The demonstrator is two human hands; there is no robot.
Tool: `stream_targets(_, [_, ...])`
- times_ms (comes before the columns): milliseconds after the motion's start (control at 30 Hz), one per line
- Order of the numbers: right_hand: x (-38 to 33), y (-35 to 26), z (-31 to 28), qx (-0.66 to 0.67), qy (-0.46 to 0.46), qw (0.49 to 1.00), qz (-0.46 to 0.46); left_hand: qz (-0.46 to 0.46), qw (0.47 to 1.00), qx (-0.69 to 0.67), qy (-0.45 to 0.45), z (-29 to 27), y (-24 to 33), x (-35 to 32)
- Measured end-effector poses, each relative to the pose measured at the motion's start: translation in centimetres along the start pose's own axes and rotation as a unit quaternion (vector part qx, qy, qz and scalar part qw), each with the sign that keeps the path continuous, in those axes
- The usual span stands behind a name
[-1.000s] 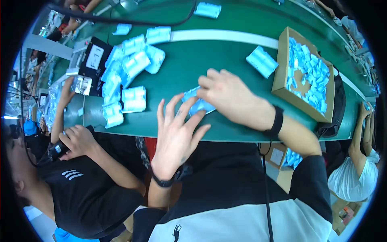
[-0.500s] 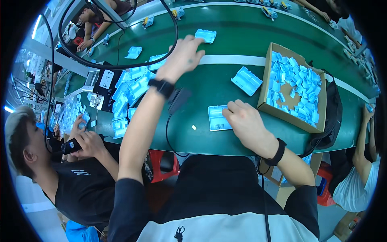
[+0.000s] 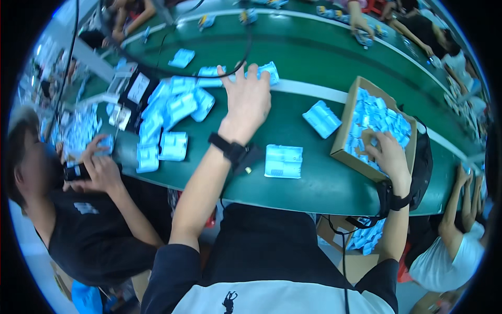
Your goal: Folding small blue paper or plastic components and organizing them into a cardboard box on an assembly line.
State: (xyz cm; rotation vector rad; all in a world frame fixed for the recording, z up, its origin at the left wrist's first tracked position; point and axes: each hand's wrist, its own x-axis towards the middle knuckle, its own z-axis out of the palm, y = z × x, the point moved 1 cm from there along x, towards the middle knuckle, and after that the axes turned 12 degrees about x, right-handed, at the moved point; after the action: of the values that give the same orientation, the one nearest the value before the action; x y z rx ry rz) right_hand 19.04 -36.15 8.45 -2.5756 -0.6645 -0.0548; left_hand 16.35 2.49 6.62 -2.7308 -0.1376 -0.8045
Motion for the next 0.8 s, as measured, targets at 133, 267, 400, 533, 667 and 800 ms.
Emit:
stream_targets(133, [2.0,2.8,0.8,0.010,-0.117,0.992,0.039,-0.082,0.991,-0.071,-0.083,-6.3,0.0,-8.4])
stream_targets(267, [2.7,0.6,-0.3,-0.044,-0.094,0.995,-0.005,-0.114,0.983,-0.100,-0.100,-7.7,-1.7,-14.2])
stream_targets(400, [2.8,-6.2,-2.5,-0.036,0.017,0.988,-0.147,-0.127,0.977,-0.167,-0.044,-6.8,-1.9,-16.3])
stream_targets(533, [3.7,-16.4,0.1,0.134,-0.023,0.967,-0.216,-0.139,0.966,-0.213,-0.038,-5.2,-2.2,-17.5])
stream_targets(667, [5.2,-21.4,5.2,0.206,-0.076,0.942,-0.253,-0.116,0.963,-0.242,0.013,-5.2,-3.4,-16.5])
stream_targets(800, [7.4,-22.6,9.8,0.219,-0.132,0.916,-0.309,-0.137,0.935,-0.324,-0.042,-4.8,-3.4,-17.0])
